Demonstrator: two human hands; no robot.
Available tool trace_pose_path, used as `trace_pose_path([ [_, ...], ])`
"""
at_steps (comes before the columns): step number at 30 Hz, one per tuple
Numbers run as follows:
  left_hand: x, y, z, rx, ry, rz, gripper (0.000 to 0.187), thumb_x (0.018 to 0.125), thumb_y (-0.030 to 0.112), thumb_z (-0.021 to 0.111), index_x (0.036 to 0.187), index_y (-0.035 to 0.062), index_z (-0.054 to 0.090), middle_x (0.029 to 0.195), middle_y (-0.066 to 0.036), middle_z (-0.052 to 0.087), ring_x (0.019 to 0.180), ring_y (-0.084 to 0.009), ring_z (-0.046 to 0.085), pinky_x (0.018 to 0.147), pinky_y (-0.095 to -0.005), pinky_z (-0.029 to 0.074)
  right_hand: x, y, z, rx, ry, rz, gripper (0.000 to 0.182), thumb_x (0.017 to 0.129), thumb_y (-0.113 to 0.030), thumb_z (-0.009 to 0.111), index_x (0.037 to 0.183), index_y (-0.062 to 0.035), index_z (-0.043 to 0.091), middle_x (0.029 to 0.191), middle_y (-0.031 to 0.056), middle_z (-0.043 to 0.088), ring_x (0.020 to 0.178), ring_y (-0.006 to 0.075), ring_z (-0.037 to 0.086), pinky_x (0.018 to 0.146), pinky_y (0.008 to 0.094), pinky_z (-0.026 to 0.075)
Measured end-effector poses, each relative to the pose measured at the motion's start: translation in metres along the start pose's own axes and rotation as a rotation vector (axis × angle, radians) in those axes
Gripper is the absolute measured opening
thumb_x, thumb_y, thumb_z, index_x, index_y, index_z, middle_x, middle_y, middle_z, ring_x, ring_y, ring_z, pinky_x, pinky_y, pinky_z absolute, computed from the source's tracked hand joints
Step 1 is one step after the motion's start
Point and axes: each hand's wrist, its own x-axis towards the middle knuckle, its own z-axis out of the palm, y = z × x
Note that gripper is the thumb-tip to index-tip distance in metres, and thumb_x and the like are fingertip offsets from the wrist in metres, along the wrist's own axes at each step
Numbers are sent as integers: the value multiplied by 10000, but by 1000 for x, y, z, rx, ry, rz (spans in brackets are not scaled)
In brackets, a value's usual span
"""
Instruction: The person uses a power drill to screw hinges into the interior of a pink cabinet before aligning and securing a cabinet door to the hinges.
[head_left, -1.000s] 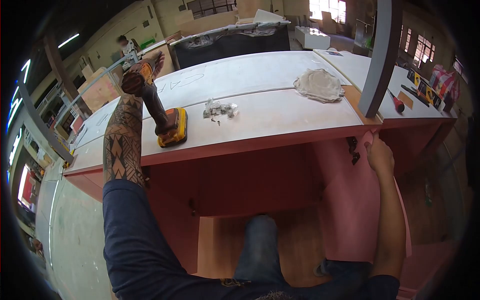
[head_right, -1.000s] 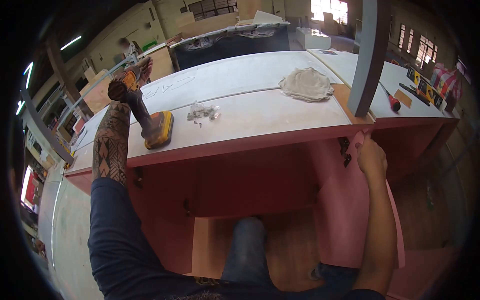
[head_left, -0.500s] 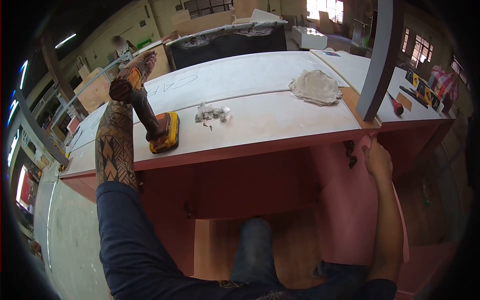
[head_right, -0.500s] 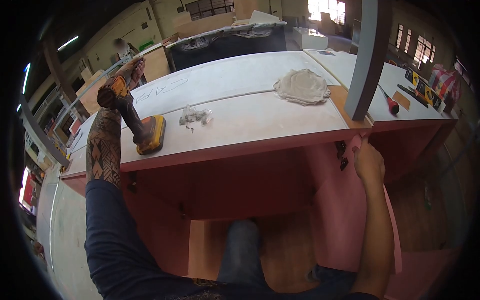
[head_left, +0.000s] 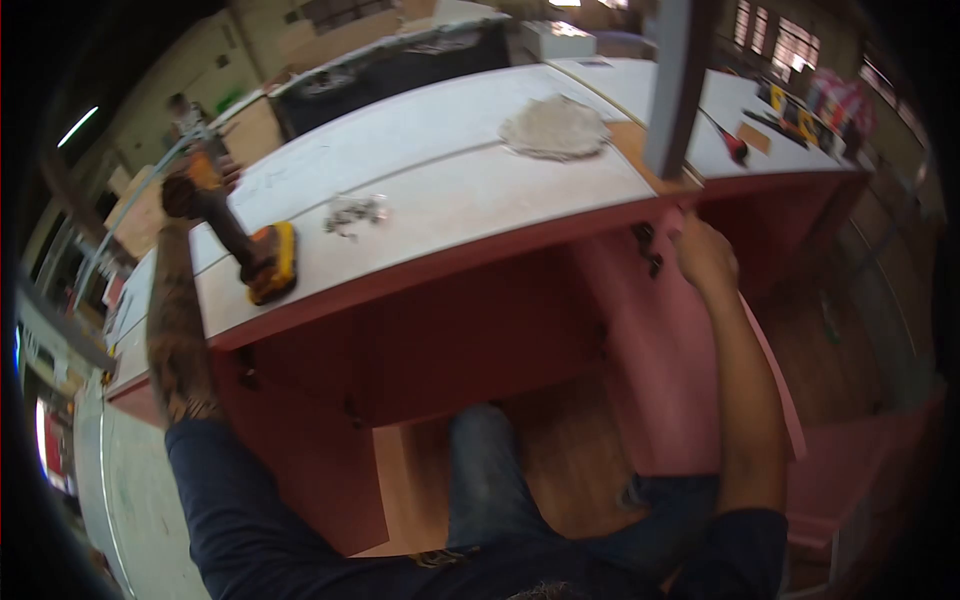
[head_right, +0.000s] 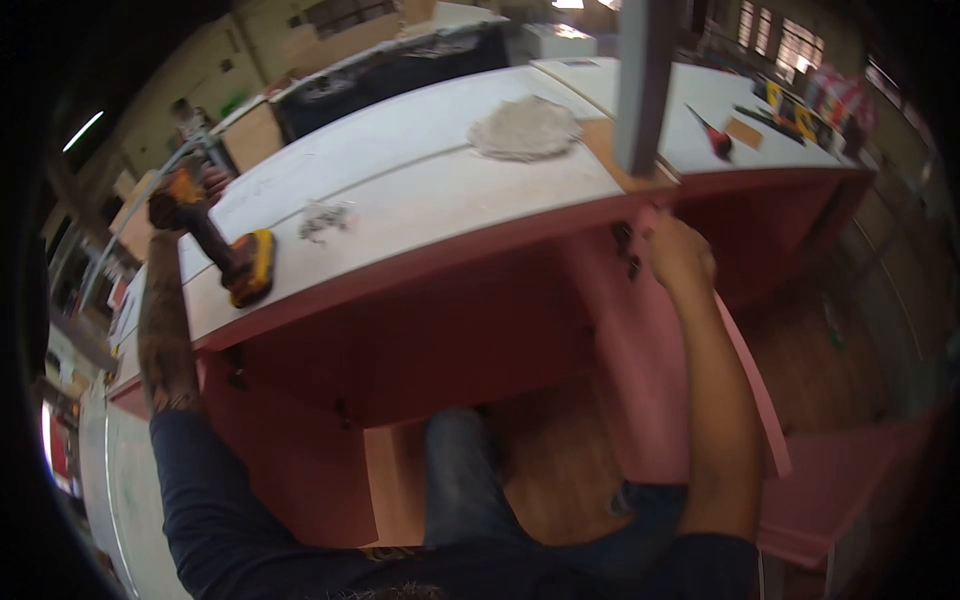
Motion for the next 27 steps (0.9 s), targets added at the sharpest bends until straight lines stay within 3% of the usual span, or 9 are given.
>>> trace_pose_path([
  [1, -35, 23, 17, 160, 106, -73, 613, 1077, 434, 569, 1487, -16, 496, 1446, -126, 585, 1230, -202, 613, 1041, -305, 520, 1, 1, 1, 5, 0, 7, 360, 1048, -288, 595, 1244, 14, 582, 1147, 266, 730, 1128, 424, 697, 948, 548, 538],
  [3, -83, 45, 54, 319, 92, -16, 770, 1034, 434, 624, 1597, -8, 340, 1581, -171, 480, 1411, -278, 535, 1197, -443, 437, 6, 2, 0, 27, -60, 28, 452, 1028, -297, 613, 1362, -1, 539, 1182, 281, 713, 1142, 460, 672, 967, 569, 523],
  [4, -98, 72, 130, 232, 147, -58, 838, 980, 431, 703, 1594, -12, 342, 1587, -186, 469, 1436, -291, 510, 1209, -476, 418, 5, 2, 0, 11, -68, 43, 452, 1028, -297, 613, 1362, -1, 539, 1182, 281, 713, 1142, 460, 672, 967, 569, 523],
  [8, -115, 89, 274, 193, 41, 24, 689, 1025, 294, 626, 1578, -22, 362, 1556, -212, 502, 1422, -299, 529, 1169, -469, 458, -2, -4, -6, 12, -35, 20, 366, 1044, -297, 600, 1242, 11, 579, 1149, 267, 735, 1130, 422, 702, 948, 527, 551],
  [11, -97, 82, 316, 274, 278, 52, 602, 1015, 256, 661, 1510, -21, 458, 1459, -197, 594, 1333, -288, 608, 1109, -440, 513, -4, -6, -9, -2, -25, 17, 386, 1044, -299, 600, 1271, 13, 571, 1157, 265, 735, 1132, 418, 704, 950, 526, 551],
  [13, -69, 66, 321, 232, 738, -15, 435, 977, 238, 729, 1297, -34, 615, 1161, -118, 706, 1088, -210, 689, 971, -361, 555, -5, -8, -11, -12, -18, 18, 402, 1043, -300, 601, 1292, 14, 566, 1160, 263, 736, 1133, 415, 705, 951, 527, 552],
  [16, -47, 40, 318, 185, 935, 152, 259, 953, 205, 759, 1107, 5, 701, 859, -14, 656, 771, -112, 614, 686, -269, 501, -5, -9, -12, 6, -100, 58, 513, 1051, -329, 588, 1427, 10, 504, 1267, 257, 701, 1224, 406, 661, 1022, 526, 527],
  [24, -84, 90, 412, -4, 918, 362, 353, 988, 167, 679, 1262, -56, 671, 794, 22, 568, 672, -68, 544, 603, -217, 443, -4, -7, -11, -45, -46, 28, 536, 1034, -340, 613, 1434, 0, 503, 1188, 249, 735, 1155, 405, 699, 970, 524, 550],
  [27, -103, 88, 461, -140, 592, 438, 379, 1008, 191, 659, 1267, -86, 654, 789, 26, 562, 663, -61, 541, 595, -201, 434, -5, -7, -11, -52, -37, 16, 517, 1036, -344, 609, 1413, -2, 517, 1182, 256, 734, 1156, 420, 694, 980, 529, 544],
])
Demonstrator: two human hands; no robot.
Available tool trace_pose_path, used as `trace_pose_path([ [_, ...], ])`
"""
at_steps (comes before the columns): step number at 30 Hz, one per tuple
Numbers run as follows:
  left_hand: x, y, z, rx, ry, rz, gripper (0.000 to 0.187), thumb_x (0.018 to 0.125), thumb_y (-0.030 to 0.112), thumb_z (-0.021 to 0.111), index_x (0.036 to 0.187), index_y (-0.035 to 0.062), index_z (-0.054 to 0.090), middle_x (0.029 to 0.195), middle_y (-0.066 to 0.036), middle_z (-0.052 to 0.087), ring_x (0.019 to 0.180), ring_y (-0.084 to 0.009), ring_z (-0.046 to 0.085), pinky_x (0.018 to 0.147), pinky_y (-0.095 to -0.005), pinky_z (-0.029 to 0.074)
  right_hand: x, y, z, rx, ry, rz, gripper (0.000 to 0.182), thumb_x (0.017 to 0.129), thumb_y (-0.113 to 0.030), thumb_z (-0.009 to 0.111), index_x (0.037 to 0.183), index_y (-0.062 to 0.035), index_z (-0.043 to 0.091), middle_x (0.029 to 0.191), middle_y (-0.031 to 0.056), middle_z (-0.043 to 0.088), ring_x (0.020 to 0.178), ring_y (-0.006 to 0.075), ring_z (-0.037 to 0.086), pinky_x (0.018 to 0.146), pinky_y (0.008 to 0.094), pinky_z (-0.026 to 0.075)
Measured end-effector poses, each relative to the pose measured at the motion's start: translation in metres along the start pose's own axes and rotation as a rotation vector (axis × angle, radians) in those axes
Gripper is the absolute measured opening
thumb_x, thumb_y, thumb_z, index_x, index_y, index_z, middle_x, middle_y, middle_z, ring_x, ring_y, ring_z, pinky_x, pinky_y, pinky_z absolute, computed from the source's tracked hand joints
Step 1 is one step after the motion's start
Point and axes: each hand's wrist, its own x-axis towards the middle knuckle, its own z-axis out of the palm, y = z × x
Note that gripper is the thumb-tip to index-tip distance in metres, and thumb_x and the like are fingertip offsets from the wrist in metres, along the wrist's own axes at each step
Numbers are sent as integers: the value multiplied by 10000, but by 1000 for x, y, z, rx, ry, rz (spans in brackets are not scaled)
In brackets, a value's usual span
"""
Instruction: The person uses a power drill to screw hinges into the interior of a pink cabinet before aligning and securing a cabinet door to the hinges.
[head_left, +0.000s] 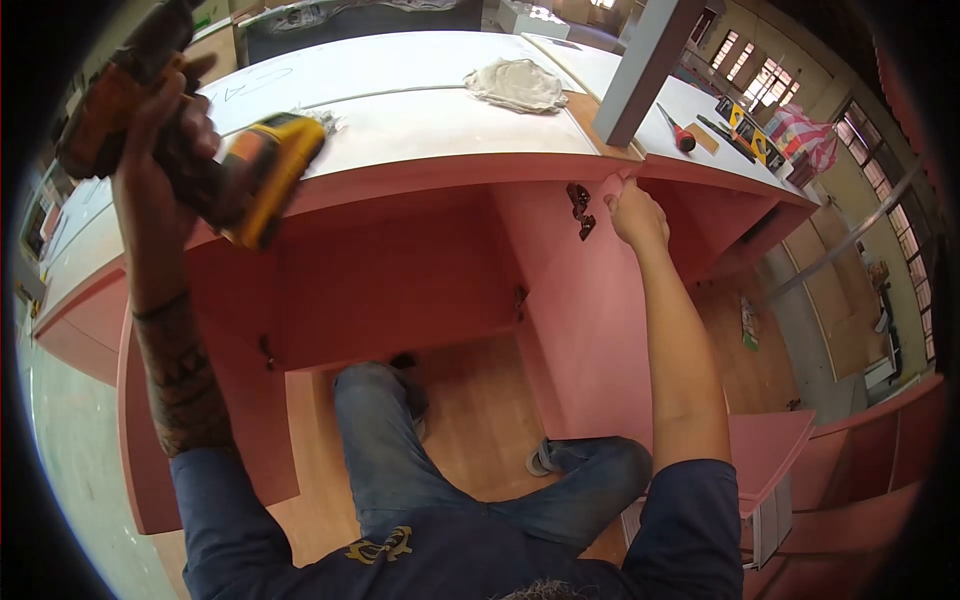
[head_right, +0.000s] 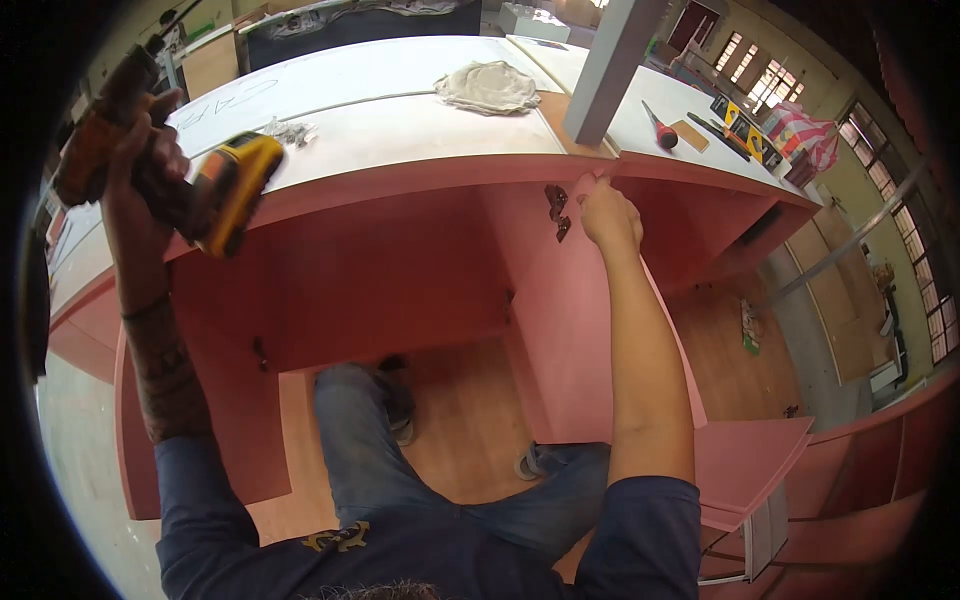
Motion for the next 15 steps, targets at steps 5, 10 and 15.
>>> trace_pose_path([
  [5, -95, -54, 55, 65, -185, -175, 591, 983, 345, 670, 1367, -95, 585, 798, -1, 590, 668, -66, 560, 640, -217, 476, 2, 1, 3, -28, 19, -20, 499, 1037, -349, 608, 1384, 0, 528, 1198, 264, 725, 1158, 439, 687, 983, 541, 538],
  [10, -157, -167, 93, -358, -366, -606, 323, 933, 83, 741, 1239, -11, 699, 1070, -47, 736, 738, -69, 635, 611, -243, 519, 5, 5, 6, -53, 20, -38, 520, 1038, -366, 601, 1390, 7, 517, 1211, 270, 717, 1167, 449, 678, 984, 551, 531],
  [15, -156, -263, 123, -253, -430, -720, 248, 924, 83, 758, 1146, -9, 694, 874, -33, 694, 654, -90, 617, 581, -266, 505, 9, 6, 8, -66, 15, -31, 536, 1037, -382, 596, 1391, 13, 512, 1220, 285, 708, 1168, 466, 669, 988, 556, 526],
])
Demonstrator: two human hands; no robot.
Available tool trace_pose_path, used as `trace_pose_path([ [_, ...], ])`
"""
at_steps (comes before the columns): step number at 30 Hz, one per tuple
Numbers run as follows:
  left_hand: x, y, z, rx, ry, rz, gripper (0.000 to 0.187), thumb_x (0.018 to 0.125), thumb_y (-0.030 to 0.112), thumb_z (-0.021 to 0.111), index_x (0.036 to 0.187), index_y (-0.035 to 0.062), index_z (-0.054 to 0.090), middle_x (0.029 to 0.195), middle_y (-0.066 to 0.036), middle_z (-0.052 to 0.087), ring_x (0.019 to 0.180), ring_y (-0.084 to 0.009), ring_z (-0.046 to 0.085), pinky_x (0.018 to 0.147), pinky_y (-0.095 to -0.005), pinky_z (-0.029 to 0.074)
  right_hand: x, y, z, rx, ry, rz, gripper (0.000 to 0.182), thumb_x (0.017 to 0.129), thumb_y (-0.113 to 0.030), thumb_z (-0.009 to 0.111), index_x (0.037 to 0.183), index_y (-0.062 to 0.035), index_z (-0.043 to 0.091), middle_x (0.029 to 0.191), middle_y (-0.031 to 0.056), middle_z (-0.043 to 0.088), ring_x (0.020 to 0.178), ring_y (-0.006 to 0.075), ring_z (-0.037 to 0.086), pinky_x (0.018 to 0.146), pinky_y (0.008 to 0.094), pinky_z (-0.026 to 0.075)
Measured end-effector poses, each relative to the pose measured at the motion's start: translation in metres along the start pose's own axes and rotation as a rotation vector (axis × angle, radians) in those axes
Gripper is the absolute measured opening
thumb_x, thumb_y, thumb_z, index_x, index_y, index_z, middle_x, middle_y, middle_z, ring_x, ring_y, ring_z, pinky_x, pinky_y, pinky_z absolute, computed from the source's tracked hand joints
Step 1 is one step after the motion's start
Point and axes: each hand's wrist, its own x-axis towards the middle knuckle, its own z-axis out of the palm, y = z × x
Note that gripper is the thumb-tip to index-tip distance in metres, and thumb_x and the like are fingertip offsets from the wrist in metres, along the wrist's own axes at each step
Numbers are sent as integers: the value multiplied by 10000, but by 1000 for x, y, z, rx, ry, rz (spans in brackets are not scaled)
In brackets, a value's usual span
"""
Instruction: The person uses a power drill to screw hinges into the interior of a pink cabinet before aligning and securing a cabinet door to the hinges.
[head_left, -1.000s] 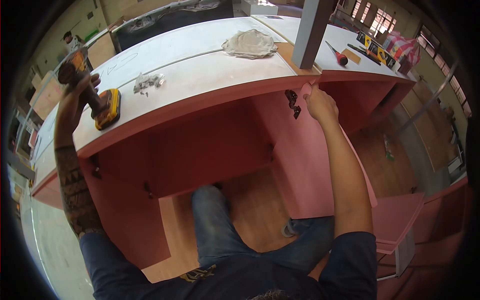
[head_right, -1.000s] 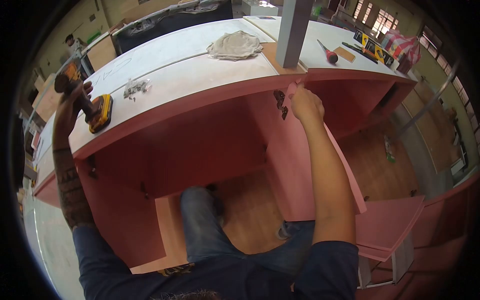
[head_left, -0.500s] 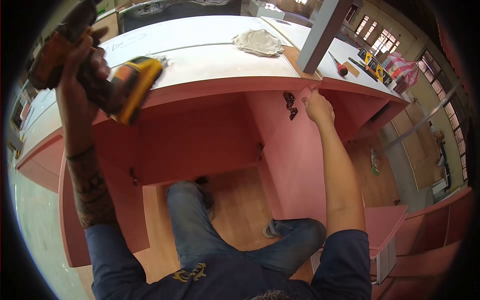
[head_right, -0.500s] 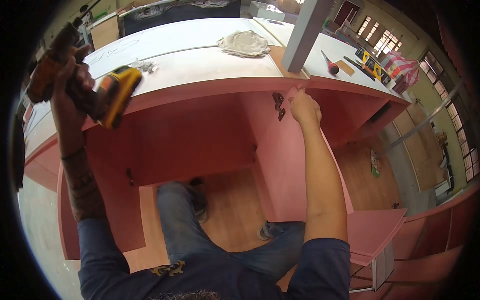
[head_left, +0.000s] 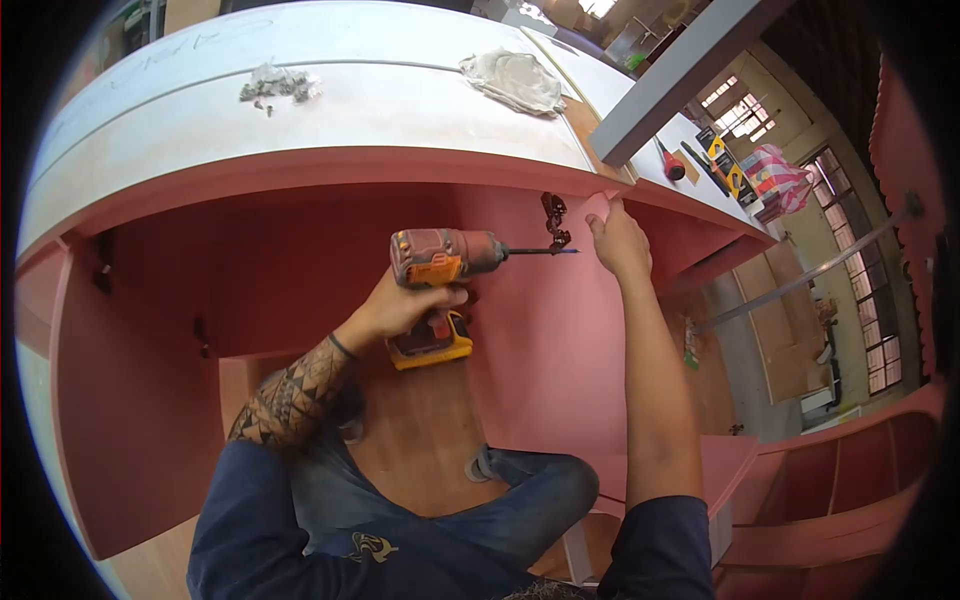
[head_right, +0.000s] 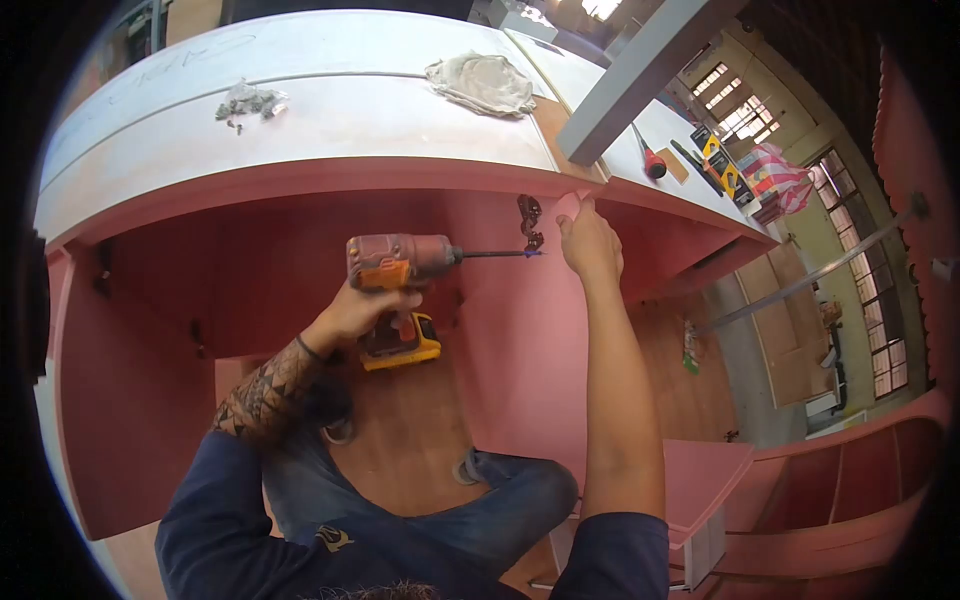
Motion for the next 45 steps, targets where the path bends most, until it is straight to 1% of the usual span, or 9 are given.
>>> trace_pose_path([
  [2, 23, -13, -5, 31, 28, -13, 205, 909, 97, 754, 1076, 5, 678, 746, -8, 624, 591, -88, 582, 545, -279, 475, 0, -2, 0, -13, -13, 13, 539, 1037, -383, 596, 1390, 15, 511, 1216, 287, 708, 1165, 466, 670, 987, 557, 524],
  [7, 58, -33, -23, -37, 90, -28, 218, 915, 139, 726, 1090, 23, 670, 695, 1, 604, 538, -87, 554, 528, -278, 460, 2, -3, -1, -29, -34, 27, 549, 1031, -379, 601, 1388, 26, 502, 1194, 304, 705, 1152, 480, 665, 983, 569, 514],
  [10, 72, -34, -25, -61, 167, -37, 168, 912, 150, 716, 1028, 46, 654, 675, -5, 590, 521, -92, 542, 514, -276, 455, 4, 3, 5, -22, -12, -15, 551, 1026, -377, 607, 1377, 33, 498, 1171, 322, 700, 1136, 505, 656, 969, 588, 503],
  [13, 81, -28, -24, -52, 170, -73, 203, 926, 166, 703, 1078, 40, 652, 692, -6, 577, 524, -95, 505, 528, -264, 418, 5, 4, 8, 2, 38, -60, 547, 1020, -371, 618, 1366, 36, 502, 1151, 338, 695, 1123, 527, 647, 954, 602, 495],
  [18, 97, -38, -22, -130, 170, -122, 200, 925, 169, 704, 1077, 51, 648, 672, -3, 561, 500, -91, 493, 516, -274, 445, 2, 1, 7, -7, 85, -86, 548, 1016, -361, 634, 1368, 41, 509, 1132, 348, 696, 1117, 537, 645, 943, 589, 500],
  [22, 106, -47, -23, -150, 163, -115, 207, 930, 162, 702, 1091, 46, 643, 668, -2, 554, 492, -93, 494, 505, -283, 469, 3, 0, 7, -16, 85, -76, 550, 1016, -359, 634, 1370, 45, 514, 1139, 350, 694, 1121, 537, 644, 941, 584, 502],
  [35, 111, -36, -29, -257, 142, -160, 220, 925, 187, 738, 1089, 66, 655, 677, 1, 575, 495, -88, 514, 459, -259, 446, 2, -2, 5, 9, 76, -91, 521, 1011, -346, 644, 1326, 54, 535, 1157, 339, 692, 1142, 526, 639, 947, 574, 496],
  [43, 112, -31, -26, -286, 144, -170, 288, 951, 243, 723, 1113, 13, 662, 692, -27, 586, 498, -105, 510, 481, -267, 443, 0, -3, 4, -2, 74, -101, 531, 1013, -343, 645, 1341, 59, 533, 1166, 352, 686, 1147, 533, 632, 956, 576, 495],
  [45, 112, -32, -26, -285, 150, -158, 244, 937, 221, 739, 1086, 39, 670, 698, -10, 593, 512, -94, 525, 475, -261, 447, 1, 0, 4, 22, 82, -135, 531, 1012, -344, 648, 1339, 60, 535, 1166, 355, 684, 1150, 534, 632, 963, 576, 493],
])
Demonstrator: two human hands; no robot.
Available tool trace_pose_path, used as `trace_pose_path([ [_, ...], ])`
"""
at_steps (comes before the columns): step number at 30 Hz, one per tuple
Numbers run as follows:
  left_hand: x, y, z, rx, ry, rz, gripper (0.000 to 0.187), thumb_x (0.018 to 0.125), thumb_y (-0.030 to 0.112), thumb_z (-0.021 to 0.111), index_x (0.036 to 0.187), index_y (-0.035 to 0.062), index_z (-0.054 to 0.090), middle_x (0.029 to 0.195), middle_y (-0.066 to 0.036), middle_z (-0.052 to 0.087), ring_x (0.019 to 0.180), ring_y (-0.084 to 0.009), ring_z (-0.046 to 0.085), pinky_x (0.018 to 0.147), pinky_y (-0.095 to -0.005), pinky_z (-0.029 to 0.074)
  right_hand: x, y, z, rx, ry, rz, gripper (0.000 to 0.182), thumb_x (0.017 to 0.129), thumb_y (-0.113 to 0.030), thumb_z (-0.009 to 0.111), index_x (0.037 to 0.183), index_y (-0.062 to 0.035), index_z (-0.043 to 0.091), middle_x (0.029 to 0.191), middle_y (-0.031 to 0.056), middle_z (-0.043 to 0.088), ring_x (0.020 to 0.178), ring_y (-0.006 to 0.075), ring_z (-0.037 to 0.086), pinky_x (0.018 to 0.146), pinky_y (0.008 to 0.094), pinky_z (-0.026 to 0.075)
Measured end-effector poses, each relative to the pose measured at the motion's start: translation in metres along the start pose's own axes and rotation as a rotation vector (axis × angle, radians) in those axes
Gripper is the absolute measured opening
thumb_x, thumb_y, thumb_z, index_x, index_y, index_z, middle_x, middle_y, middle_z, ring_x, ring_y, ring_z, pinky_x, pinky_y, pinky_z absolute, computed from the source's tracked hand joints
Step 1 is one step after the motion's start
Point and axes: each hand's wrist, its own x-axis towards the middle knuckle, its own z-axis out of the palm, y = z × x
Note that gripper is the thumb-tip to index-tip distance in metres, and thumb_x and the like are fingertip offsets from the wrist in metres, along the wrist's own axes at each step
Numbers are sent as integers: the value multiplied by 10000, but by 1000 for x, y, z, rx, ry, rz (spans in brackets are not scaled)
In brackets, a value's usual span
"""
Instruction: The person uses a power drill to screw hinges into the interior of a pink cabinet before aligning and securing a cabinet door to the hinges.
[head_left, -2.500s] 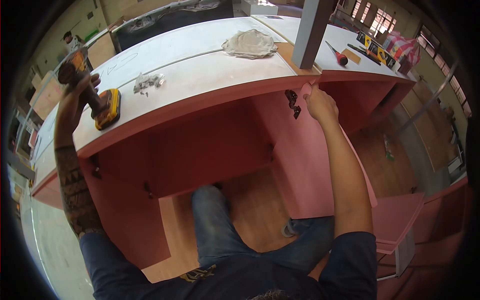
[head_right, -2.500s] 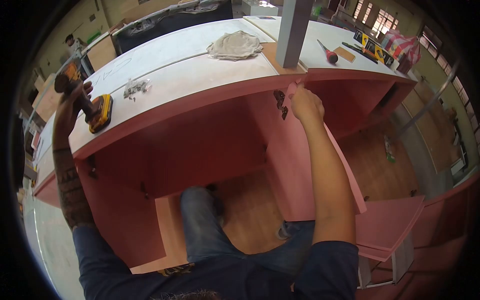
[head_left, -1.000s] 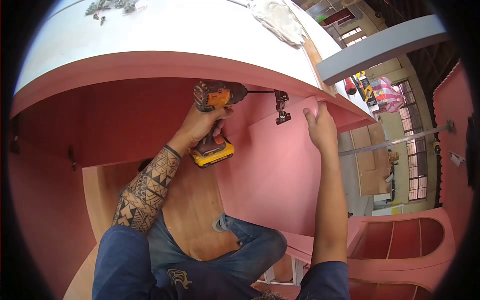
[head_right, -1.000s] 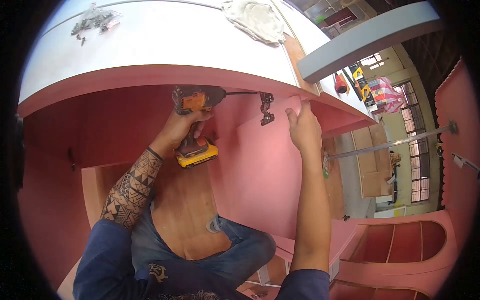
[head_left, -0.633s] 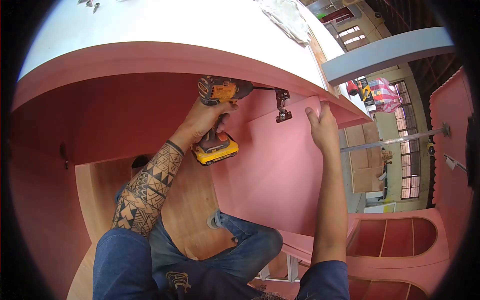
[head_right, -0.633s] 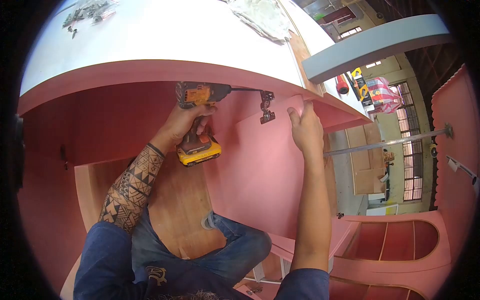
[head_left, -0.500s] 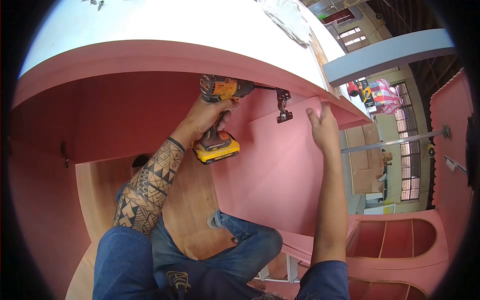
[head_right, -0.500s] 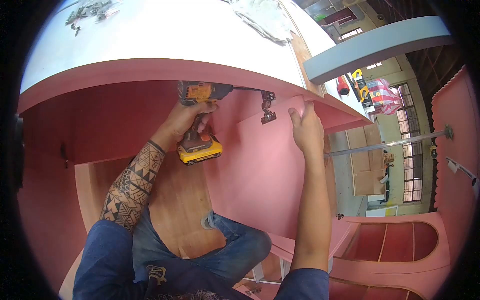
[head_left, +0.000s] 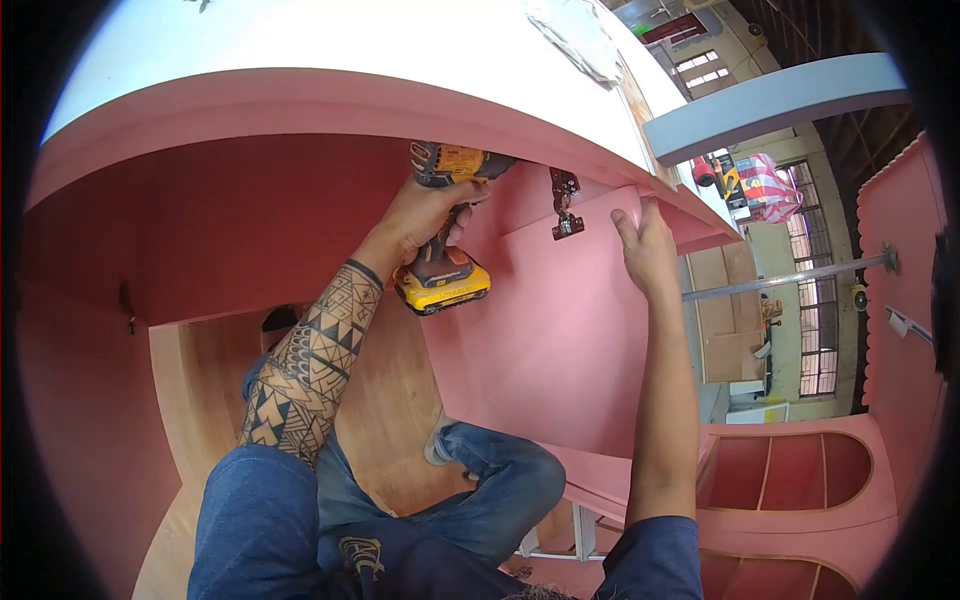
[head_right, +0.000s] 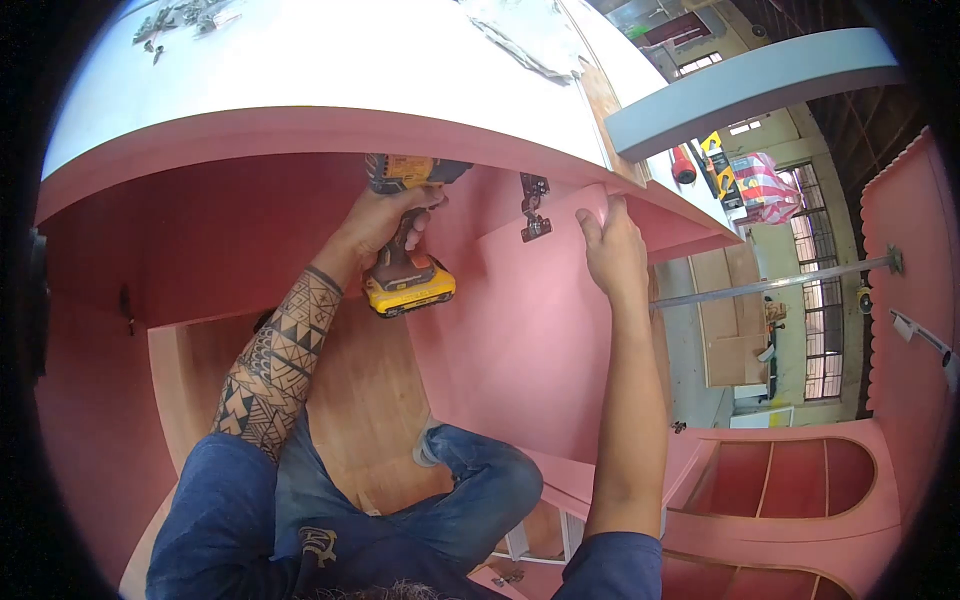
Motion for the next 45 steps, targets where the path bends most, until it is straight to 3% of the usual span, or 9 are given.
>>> trace_pose_path([
  [2, 0, -1, 1, -13, 13, 22, 204, 923, 199, 754, 1059, 66, 679, 703, 6, 599, 526, -83, 541, 469, -255, 451, 0, 5, 1, -27, 8, -15, 531, 1011, -345, 650, 1337, 59, 537, 1171, 354, 684, 1152, 534, 632, 965, 576, 493],
  [4, 0, -3, 1, 39, 20, 35, 296, 949, 245, 725, 1116, 6, 668, 709, -29, 596, 503, -101, 506, 478, -274, 438, 2, 6, 2, -50, 15, -35, 531, 1010, -346, 653, 1335, 58, 538, 1175, 354, 683, 1155, 534, 632, 966, 576, 493],
  [22, 3, 0, -1, 17, -9, 33, 326, 935, 262, 727, 1122, 3, 666, 712, -28, 613, 479, -95, 499, 478, -263, 437, 2, 8, 2, -27, 22, -14, 593, 1003, -374, 658, 1368, 74, 524, 1177, 361, 681, 1158, 530, 636, 977, 569, 495],
  [29, 4, -2, 0, 46, -16, 31, 343, 934, 273, 726, 1122, -8, 665, 706, -24, 608, 476, -94, 495, 478, -257, 428, 1, 4, -1, -19, -3, 10, 558, 1008, -361, 654, 1383, 29, 516, 1192, 341, 689, 1173, 528, 630, 991, 582, 487],
  [37, 6, -3, 2, 38, -6, -12, 246, 951, 215, 701, 1119, 37, 674, 674, 2, 581, 488, -87, 515, 449, -255, 434, 2, 4, -2, -25, -19, 20, 547, 1009, -347, 651, 1389, 22, 515, 1207, 336, 688, 1180, 522, 630, 997, 586, 485],
  [39, 5, -1, 3, 41, -9, -20, 247, 949, 212, 706, 1122, 39, 672, 672, 3, 580, 486, -87, 514, 450, -254, 435, 2, 4, -3, 0, -57, 57, 679, 1004, -382, 664, 1455, 93, 484, 1334, 365, 622, 1283, 507, 584, 1073, 523, 465],
  [45, 7, -3, 4, 51, -20, -31, 235, 935, 203, 726, 1106, 52, 670, 665, 7, 582, 486, -86, 514, 453, -255, 433, 4, 8, -1, 20, -57, 45, 632, 1005, -376, 663, 1424, 70, 506, 1269, 353, 659, 1242, 511, 608, 1045, 535, 479],
])
